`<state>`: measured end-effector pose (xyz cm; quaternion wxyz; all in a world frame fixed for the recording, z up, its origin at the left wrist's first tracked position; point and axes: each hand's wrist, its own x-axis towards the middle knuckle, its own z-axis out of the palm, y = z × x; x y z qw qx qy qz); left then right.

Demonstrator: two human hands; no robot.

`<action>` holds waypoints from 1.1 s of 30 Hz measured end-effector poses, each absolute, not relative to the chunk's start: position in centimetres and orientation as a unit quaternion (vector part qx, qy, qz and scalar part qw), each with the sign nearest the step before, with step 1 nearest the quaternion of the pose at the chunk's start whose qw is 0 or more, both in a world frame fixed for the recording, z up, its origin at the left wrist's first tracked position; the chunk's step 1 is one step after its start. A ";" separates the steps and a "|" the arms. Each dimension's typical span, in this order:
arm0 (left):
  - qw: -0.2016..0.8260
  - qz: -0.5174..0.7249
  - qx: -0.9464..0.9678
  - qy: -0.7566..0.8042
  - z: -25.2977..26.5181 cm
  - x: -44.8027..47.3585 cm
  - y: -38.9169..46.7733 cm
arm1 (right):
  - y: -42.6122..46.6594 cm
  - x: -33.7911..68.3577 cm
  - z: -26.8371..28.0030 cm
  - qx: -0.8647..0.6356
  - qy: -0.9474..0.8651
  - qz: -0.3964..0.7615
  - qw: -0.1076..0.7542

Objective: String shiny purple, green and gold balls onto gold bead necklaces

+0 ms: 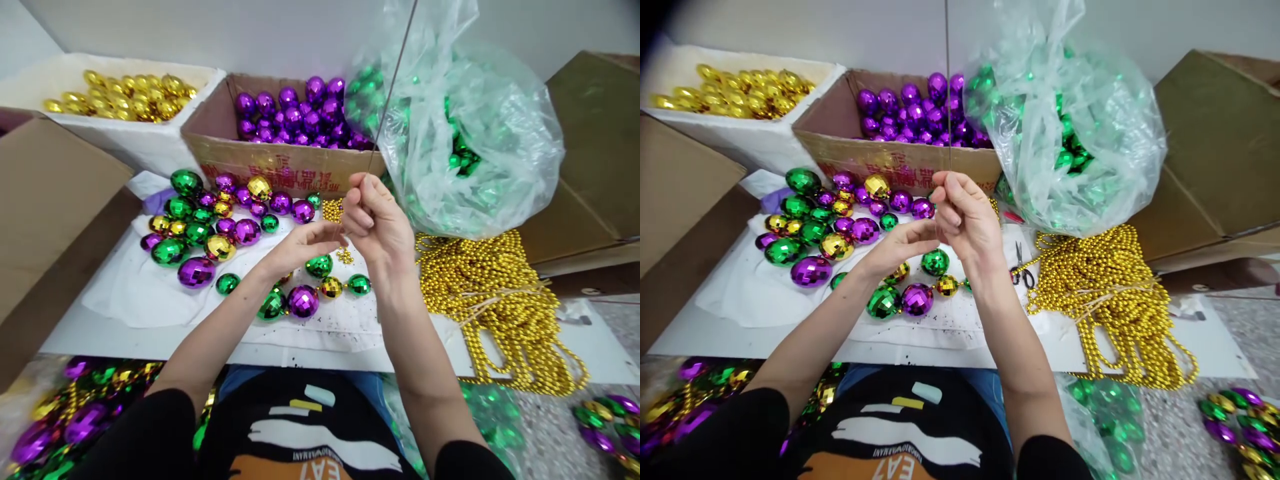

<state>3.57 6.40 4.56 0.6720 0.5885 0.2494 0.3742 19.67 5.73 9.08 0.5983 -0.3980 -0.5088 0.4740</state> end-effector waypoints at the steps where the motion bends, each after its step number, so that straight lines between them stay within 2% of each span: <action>1: 0.673 0.370 0.586 0.258 4.4 3.3 6.4 | 5.8 19.9 9.4 -0.407 -0.516 0.458 0.599; 5: 0.672 0.383 0.551 0.312 3.7 1.3 6.3 | 5.1 22.0 9.4 -0.440 -0.517 0.397 0.618; 9: 0.647 0.342 0.590 0.340 3.1 -0.1 6.1 | 2.5 24.6 6.8 -0.443 -0.459 0.422 0.644; 12: 0.613 0.250 0.669 0.337 2.1 0.6 6.1 | -0.3 25.6 4.0 -0.433 -0.394 0.467 0.663; 16: 0.664 0.103 0.684 0.284 -0.1 3.5 7.5 | -4.3 25.7 0.8 -0.450 -0.305 0.505 0.671; 18: 0.646 0.101 0.697 0.295 -1.3 5.5 8.9 | -6.0 25.5 -0.3 -0.459 -0.280 0.521 0.662; 22: 0.463 0.110 0.789 0.389 -3.8 9.7 11.6 | -7.8 25.2 -1.6 -0.464 -0.252 0.551 0.646; 24: 0.419 0.100 0.803 0.412 -4.9 11.1 12.3 | -7.9 25.2 -2.2 -0.460 -0.232 0.559 0.649; 31: 0.412 0.098 0.785 0.452 -5.7 10.9 12.8 | -7.6 26.2 -4.5 -0.500 -0.244 0.523 0.646; 33: 0.455 0.123 0.751 0.463 -4.7 9.7 12.3 | -7.9 26.5 -4.9 -0.524 -0.263 0.497 0.640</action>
